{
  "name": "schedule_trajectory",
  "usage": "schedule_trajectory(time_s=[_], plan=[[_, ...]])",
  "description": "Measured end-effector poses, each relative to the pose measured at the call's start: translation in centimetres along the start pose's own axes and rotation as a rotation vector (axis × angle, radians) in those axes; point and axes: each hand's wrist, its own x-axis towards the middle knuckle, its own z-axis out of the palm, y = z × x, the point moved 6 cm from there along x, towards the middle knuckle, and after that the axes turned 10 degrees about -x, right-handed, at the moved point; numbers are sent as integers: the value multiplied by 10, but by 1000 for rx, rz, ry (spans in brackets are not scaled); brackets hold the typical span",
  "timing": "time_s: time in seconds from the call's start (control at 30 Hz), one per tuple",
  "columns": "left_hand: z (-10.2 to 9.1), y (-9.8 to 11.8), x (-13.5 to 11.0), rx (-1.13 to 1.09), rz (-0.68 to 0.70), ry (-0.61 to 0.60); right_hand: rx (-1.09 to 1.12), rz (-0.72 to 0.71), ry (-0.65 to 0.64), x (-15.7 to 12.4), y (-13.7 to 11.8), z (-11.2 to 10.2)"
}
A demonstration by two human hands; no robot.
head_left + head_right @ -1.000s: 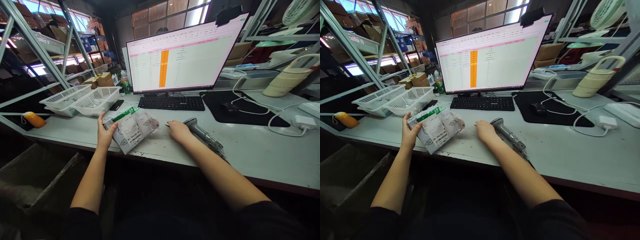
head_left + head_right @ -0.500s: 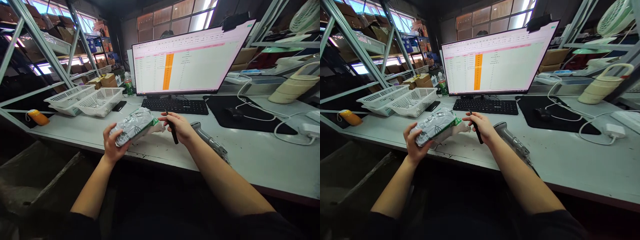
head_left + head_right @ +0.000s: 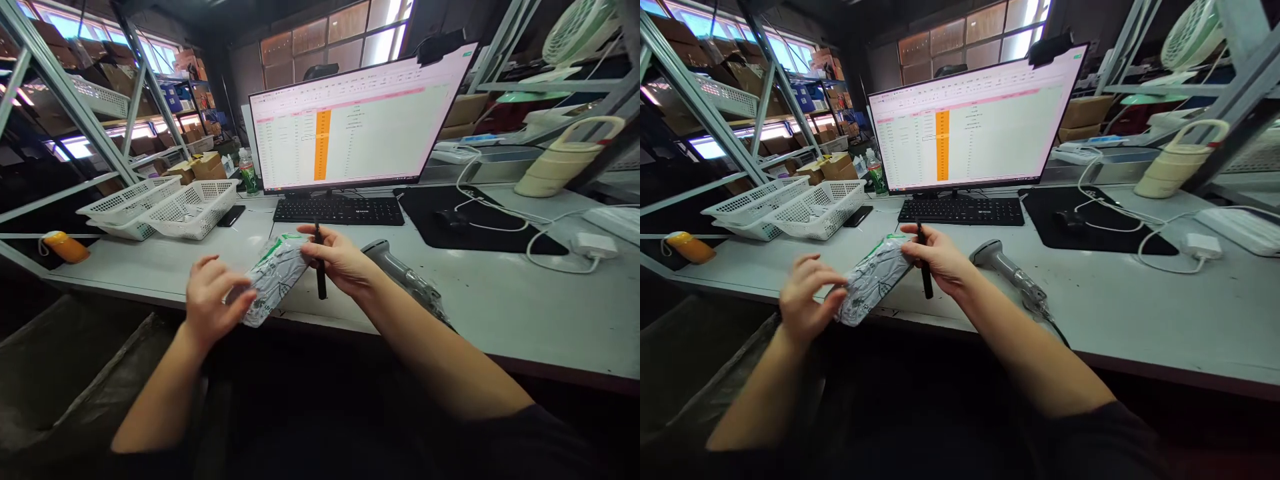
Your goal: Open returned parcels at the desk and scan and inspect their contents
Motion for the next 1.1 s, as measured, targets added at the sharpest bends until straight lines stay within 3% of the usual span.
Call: schedule_trajectory(time_s=[0.07,0.17,0.27,0.33,0.4,0.47,0.57,0.63,0.73,0.87,0.97,1.03,1.1], plan=[[-4,-5,33,-94,-127,-119,-61,-103,-102,0,-20,18],[11,-26,67,-440,-336,-232,-210,-271,-267,4,-49,44],[40,-52,68,-849,-624,-260,-317,-332,-334,13,-63,54],[52,-61,59,-923,-740,-216,-371,-333,-328,21,-65,53],[53,-60,54,-810,-705,-145,-446,-344,-320,26,-69,49],[45,-49,54,-630,-577,-77,-545,-362,-342,29,-74,47],[32,-31,58,-423,-397,43,-663,-369,-429,32,-83,48],[29,-28,58,-348,-355,98,-702,-384,-474,34,-87,50],[33,-38,50,-339,-436,102,-766,-459,-423,40,-88,54],[40,-59,35,-561,-635,107,-832,-555,-313,48,-84,62],[40,-66,30,-589,-666,133,-883,-586,-305,47,-86,69],[34,-72,26,-481,-612,299,-1013,-627,-242,43,-90,70],[29,-80,12,-422,-570,587,-1178,-658,-172,35,-92,69]])
